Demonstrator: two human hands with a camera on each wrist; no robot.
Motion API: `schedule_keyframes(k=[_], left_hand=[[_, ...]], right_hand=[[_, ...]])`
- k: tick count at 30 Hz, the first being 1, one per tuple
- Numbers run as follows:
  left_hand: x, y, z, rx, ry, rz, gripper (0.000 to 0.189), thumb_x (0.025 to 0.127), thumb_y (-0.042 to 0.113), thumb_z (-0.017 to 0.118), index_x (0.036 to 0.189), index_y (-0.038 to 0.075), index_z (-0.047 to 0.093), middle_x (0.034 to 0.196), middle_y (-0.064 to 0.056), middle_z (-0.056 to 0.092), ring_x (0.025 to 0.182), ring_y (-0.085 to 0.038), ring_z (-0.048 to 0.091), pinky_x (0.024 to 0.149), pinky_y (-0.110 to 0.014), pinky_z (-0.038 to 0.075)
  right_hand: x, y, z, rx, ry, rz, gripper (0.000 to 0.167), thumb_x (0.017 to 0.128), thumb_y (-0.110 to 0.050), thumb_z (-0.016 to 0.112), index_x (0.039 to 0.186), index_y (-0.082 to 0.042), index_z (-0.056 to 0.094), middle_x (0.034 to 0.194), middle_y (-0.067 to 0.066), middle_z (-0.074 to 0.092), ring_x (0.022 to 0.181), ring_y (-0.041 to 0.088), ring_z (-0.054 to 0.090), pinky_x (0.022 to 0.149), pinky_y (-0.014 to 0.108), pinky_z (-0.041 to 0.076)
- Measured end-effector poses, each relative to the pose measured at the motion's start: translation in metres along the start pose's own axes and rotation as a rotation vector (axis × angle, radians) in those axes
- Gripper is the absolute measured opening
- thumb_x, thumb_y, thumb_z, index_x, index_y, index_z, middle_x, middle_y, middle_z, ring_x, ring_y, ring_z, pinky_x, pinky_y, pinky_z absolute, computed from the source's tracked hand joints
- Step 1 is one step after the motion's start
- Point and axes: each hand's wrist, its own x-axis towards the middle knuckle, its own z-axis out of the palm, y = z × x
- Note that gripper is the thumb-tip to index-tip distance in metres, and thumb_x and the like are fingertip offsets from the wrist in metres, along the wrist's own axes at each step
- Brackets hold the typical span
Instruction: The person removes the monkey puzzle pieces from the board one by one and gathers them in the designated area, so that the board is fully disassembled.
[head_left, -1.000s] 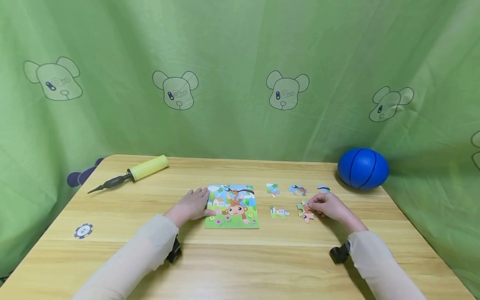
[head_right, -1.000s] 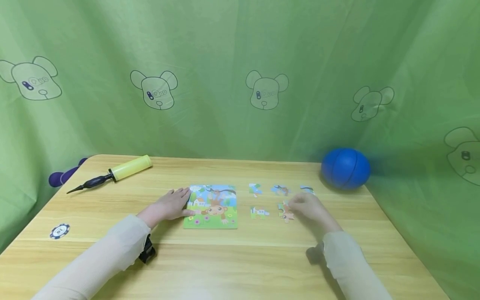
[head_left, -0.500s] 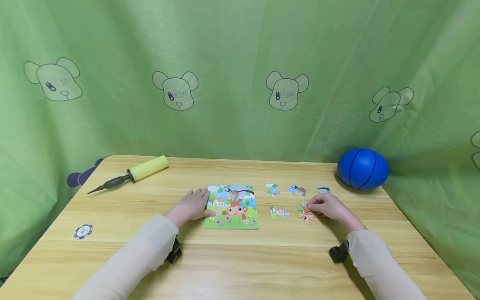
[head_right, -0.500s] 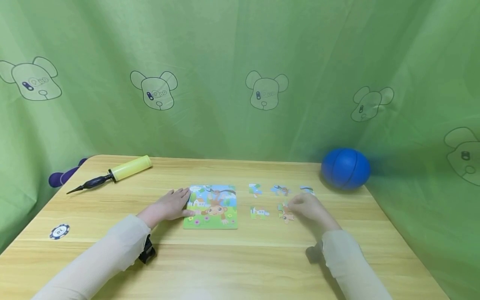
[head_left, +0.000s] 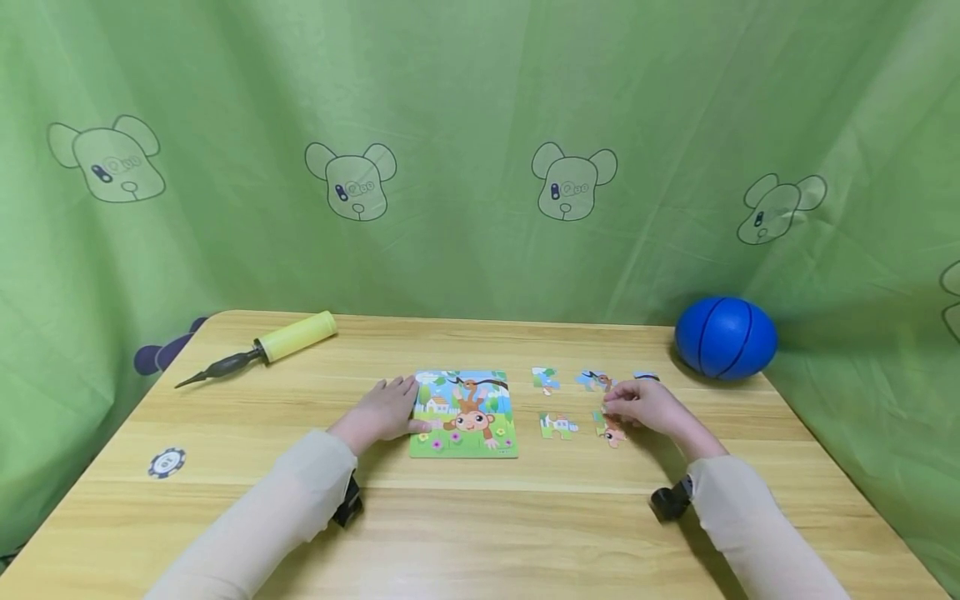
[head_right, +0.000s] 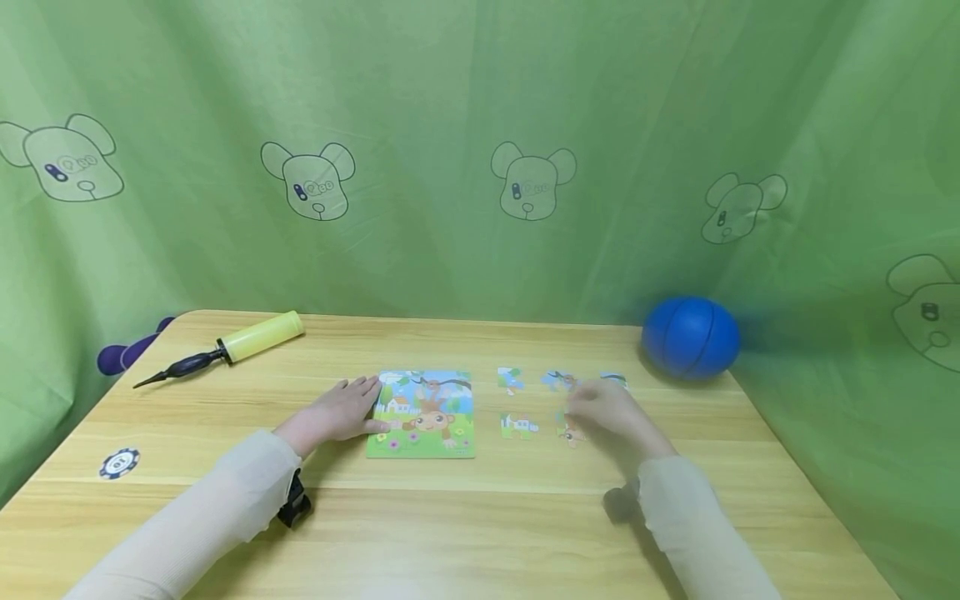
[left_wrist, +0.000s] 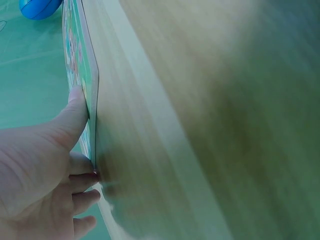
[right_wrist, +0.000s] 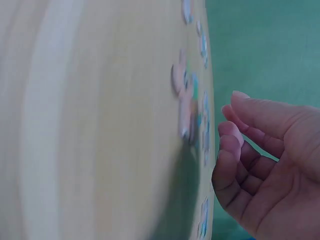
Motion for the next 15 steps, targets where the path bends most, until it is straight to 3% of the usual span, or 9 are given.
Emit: schedule_keyframes(k=[4, 11, 15], left_hand=[[-0.001, 0.001, -0.001, 0.000, -0.003, -0.005, 0.082, 0.089, 0.052, 0.048, 0.142, -0.007, 0.024, 0.148, -0.020, 0.022, 0.135, -0.033, 0.020, 0.109, -0.047, 0.015], [-0.002, 0.001, -0.001, -0.005, 0.000, -0.004, 0.082, 0.089, 0.052, 0.048, 0.141, -0.007, 0.025, 0.148, -0.019, 0.022, 0.135, -0.034, 0.019, 0.109, -0.047, 0.015], [-0.001, 0.001, -0.001, -0.004, 0.004, -0.003, 0.082, 0.089, 0.052, 0.048, 0.141, -0.007, 0.025, 0.148, -0.020, 0.022, 0.135, -0.034, 0.019, 0.109, -0.047, 0.015]], right_hand=[[0.003, -0.015, 0.006, 0.025, -0.010, -0.026, 0.019, 0.089, -0.009, 0.061, 0.098, 0.008, 0.063, 0.073, 0.012, 0.059, 0.062, 0.022, 0.054, 0.053, 0.030, 0.049], [0.012, -0.037, 0.023, -0.028, -0.016, -0.079, 0.022, 0.089, -0.015, 0.063, 0.100, 0.003, 0.064, 0.076, 0.006, 0.056, 0.067, 0.025, 0.053, 0.057, 0.038, 0.050], [0.019, -0.051, 0.035, -0.003, -0.048, -0.108, 0.021, 0.088, -0.013, 0.062, 0.101, 0.004, 0.063, 0.077, 0.006, 0.055, 0.068, 0.023, 0.052, 0.058, 0.037, 0.051]])
